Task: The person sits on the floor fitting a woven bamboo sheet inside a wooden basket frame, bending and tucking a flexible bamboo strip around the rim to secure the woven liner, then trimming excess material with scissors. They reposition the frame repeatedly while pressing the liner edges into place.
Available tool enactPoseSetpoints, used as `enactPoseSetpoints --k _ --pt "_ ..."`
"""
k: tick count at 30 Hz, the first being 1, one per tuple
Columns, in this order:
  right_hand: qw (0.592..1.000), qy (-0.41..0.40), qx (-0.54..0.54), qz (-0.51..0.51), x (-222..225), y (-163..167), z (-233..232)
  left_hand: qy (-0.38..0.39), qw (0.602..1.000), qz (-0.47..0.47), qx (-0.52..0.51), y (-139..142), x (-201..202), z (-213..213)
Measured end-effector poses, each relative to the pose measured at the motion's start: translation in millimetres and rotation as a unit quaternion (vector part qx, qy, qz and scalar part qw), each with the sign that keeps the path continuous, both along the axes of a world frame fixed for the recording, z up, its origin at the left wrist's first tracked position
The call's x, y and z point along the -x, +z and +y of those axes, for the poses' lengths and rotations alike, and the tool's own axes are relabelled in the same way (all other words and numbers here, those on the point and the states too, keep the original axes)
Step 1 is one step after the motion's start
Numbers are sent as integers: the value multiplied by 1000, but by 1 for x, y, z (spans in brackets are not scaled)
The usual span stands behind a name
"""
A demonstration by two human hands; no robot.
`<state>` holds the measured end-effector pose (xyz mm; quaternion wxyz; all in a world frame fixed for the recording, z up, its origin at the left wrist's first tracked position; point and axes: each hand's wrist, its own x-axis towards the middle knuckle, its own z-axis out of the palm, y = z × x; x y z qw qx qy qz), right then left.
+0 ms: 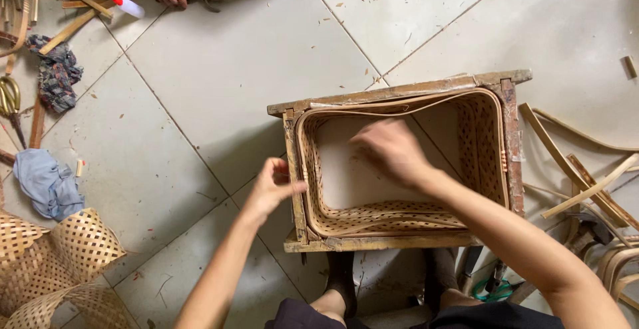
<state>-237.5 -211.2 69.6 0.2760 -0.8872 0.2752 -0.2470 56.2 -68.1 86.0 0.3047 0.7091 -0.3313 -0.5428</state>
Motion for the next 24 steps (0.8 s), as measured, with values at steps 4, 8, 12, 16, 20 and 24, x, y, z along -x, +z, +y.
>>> enactPoseSetpoints --k 4,8,12,16,20,24 --pt "935 112 -332 57 -71 -7 23 69 992 100 -27 2 16 18" --pt "909 115 -393 73 -102 -7 25 43 996 84 -6 -1 15 15" --pt "915 77 -390 73 -106 -1 30 31 995 98 14 -8 11 19" --pt "927 57 -362 78 -111 6 39 1 995 68 66 -10 13 22" --pt "924 91 -364 70 -88 21 41 9 998 13 59 11 23 22" --pt "913 111 -386 64 -9 46 33 -52 926 -275 254 40 68 40"
